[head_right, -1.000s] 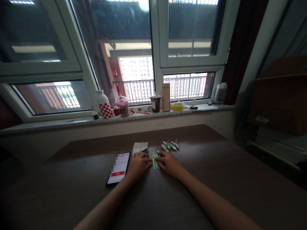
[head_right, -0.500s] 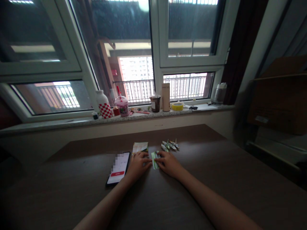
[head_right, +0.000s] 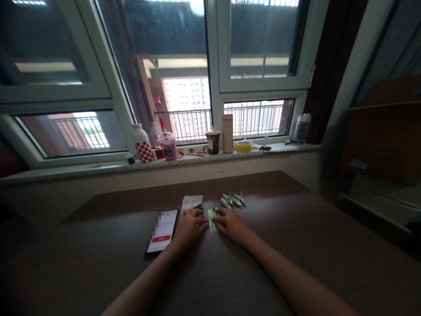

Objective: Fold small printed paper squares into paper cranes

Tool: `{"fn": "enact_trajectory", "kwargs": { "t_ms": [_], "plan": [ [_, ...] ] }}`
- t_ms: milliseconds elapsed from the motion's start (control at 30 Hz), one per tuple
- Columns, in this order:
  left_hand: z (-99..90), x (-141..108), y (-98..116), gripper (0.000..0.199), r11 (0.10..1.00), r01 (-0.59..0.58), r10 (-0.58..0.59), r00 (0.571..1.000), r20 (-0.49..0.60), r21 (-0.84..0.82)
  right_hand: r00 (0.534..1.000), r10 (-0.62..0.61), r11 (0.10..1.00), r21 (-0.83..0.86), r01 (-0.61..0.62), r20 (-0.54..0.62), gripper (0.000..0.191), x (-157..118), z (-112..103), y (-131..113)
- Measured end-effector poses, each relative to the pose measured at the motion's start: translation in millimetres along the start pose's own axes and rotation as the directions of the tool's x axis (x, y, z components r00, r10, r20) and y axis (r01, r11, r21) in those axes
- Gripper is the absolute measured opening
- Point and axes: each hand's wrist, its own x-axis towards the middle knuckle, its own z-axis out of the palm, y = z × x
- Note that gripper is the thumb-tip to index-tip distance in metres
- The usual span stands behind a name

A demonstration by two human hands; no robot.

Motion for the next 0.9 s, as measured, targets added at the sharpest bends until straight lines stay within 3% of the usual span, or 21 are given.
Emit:
{"fn": "enact_trajectory", "kwargs": {
  "t_ms": [467,700,900],
  "plan": [
    [-0.1,-0.4,1.6,0.020,1.000,-0.015,0.015,1.000,0.007,0.014,1.000,0.007,1.000,-0.008,-0.007,0.003,0.027,0.1,0.0,-1.3],
    [0.5,3.9,2.6,0.025,0.995,-0.097,0.097,0.989,0.107,-0.004,1.000,-0.005,0.999,-0.035,0.007,0.029,0.028,1.0,-2.5,-3.8],
    [3.1,4.8,4.6,0.025,0.997,-0.060,0.059,0.998,0.013,0.056,0.999,-0.014,0.998,-0.058,0.016,0.031,0.027,1.2,-2.7,-4.4]
  ]
}}
